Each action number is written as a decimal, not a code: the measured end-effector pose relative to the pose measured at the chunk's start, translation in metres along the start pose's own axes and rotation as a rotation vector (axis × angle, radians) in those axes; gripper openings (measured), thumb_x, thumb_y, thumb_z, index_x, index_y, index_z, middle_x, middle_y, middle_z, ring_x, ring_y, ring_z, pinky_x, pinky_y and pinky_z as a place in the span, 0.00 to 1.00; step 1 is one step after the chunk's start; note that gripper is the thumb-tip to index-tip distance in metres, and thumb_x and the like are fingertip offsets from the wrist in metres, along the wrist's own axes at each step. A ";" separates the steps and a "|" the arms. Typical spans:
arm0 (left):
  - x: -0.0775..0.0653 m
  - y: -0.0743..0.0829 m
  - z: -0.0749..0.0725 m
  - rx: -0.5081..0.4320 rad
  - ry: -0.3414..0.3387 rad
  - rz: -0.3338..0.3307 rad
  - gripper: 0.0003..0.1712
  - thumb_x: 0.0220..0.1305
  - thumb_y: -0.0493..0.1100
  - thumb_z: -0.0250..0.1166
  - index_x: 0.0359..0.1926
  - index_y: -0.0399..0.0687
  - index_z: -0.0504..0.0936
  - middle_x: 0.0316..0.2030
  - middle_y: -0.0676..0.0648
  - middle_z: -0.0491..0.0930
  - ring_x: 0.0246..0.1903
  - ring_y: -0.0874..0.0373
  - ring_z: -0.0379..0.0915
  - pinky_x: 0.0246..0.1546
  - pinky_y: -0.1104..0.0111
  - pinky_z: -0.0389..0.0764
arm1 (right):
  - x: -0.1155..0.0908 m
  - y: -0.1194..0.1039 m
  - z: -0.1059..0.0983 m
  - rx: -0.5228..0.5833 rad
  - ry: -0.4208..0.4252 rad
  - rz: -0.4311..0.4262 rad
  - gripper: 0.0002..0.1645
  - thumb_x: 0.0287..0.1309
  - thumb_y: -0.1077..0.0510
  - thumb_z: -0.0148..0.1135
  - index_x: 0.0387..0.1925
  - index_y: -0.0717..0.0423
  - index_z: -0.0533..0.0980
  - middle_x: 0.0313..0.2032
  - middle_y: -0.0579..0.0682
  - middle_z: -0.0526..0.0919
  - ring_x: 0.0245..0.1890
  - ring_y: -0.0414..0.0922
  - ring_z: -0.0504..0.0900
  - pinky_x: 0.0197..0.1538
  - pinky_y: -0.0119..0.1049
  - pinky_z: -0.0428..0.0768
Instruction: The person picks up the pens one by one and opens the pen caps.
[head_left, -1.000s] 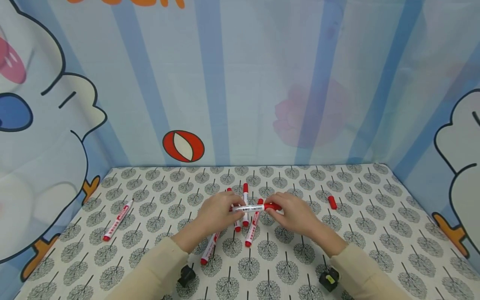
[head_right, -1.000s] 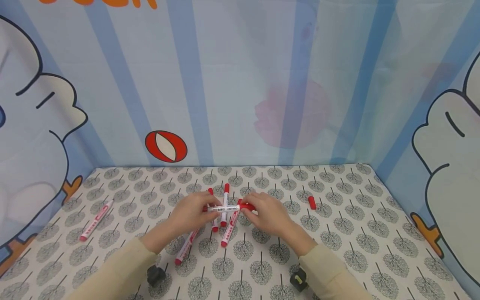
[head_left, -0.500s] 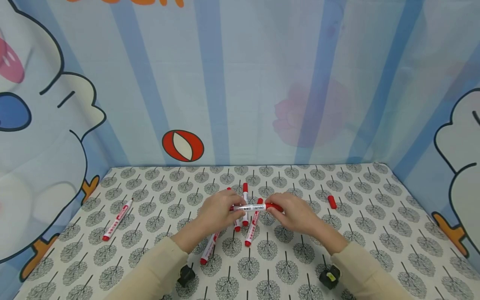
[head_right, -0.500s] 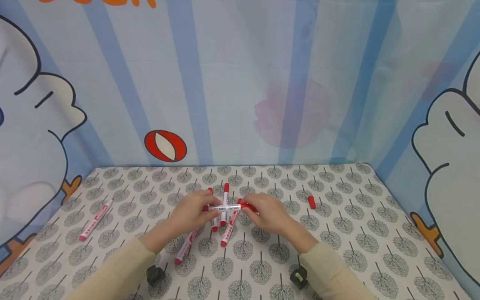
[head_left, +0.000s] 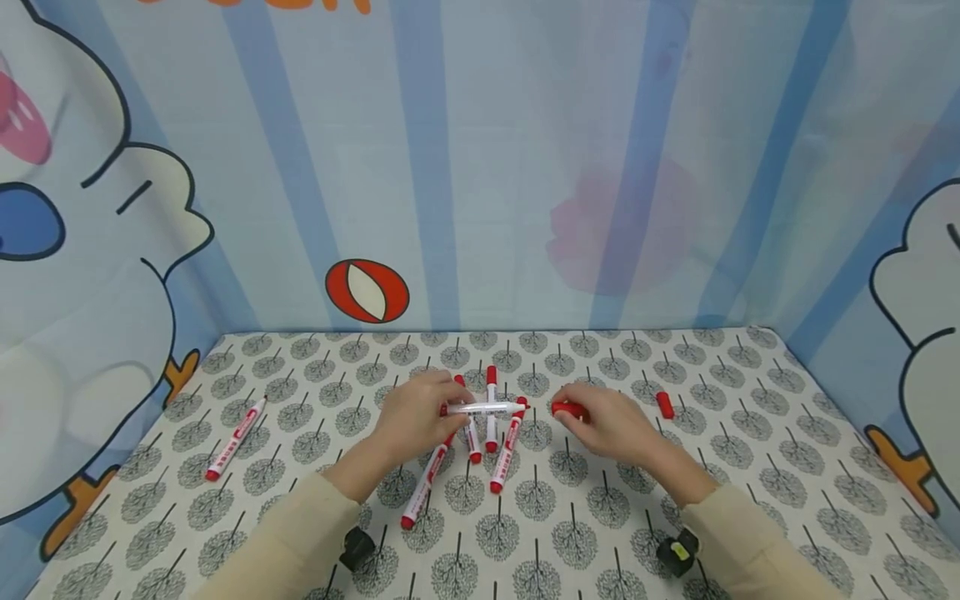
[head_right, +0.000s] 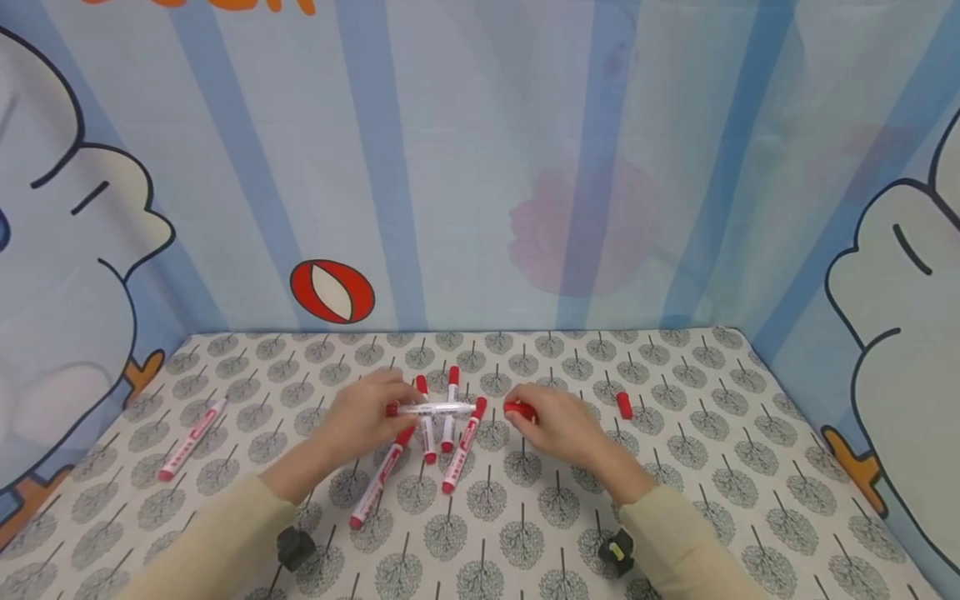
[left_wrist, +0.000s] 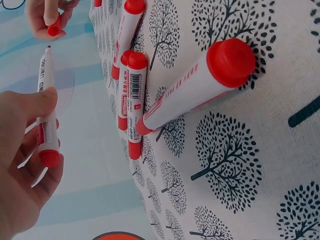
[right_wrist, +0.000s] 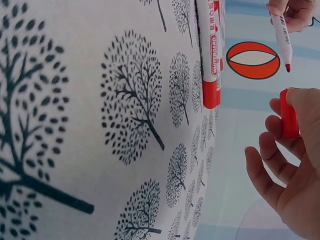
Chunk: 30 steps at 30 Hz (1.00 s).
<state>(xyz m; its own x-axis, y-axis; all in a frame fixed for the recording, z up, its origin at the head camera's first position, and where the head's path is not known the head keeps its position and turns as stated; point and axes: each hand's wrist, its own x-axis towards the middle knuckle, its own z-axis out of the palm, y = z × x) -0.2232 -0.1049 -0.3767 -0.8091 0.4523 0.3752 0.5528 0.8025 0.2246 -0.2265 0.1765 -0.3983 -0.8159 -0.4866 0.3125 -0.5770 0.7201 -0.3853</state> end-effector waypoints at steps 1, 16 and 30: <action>0.000 0.000 0.001 0.004 -0.008 -0.007 0.09 0.48 0.46 0.71 0.34 0.60 0.84 0.25 0.62 0.72 0.25 0.69 0.63 0.22 0.75 0.67 | 0.000 0.000 0.000 0.000 0.002 -0.001 0.10 0.58 0.53 0.59 0.40 0.50 0.78 0.31 0.39 0.79 0.25 0.32 0.71 0.28 0.27 0.71; -0.003 -0.003 0.001 0.004 -0.060 -0.045 0.08 0.49 0.46 0.70 0.33 0.56 0.83 0.26 0.58 0.74 0.23 0.67 0.63 0.21 0.75 0.67 | -0.001 -0.001 -0.001 -0.030 0.068 -0.017 0.09 0.54 0.54 0.63 0.39 0.49 0.79 0.35 0.39 0.81 0.31 0.34 0.76 0.34 0.29 0.75; -0.007 -0.012 -0.005 -0.012 -0.066 -0.123 0.08 0.49 0.44 0.70 0.34 0.57 0.84 0.29 0.59 0.77 0.23 0.67 0.66 0.19 0.74 0.68 | -0.002 0.004 -0.003 -0.059 0.091 -0.030 0.11 0.54 0.56 0.62 0.41 0.47 0.79 0.38 0.40 0.81 0.32 0.37 0.79 0.33 0.31 0.75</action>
<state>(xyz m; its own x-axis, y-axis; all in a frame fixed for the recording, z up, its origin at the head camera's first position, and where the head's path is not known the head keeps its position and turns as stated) -0.2229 -0.1201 -0.3773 -0.8819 0.3759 0.2845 0.4509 0.8487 0.2763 -0.2265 0.1819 -0.3976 -0.7901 -0.4632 0.4015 -0.5955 0.7353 -0.3237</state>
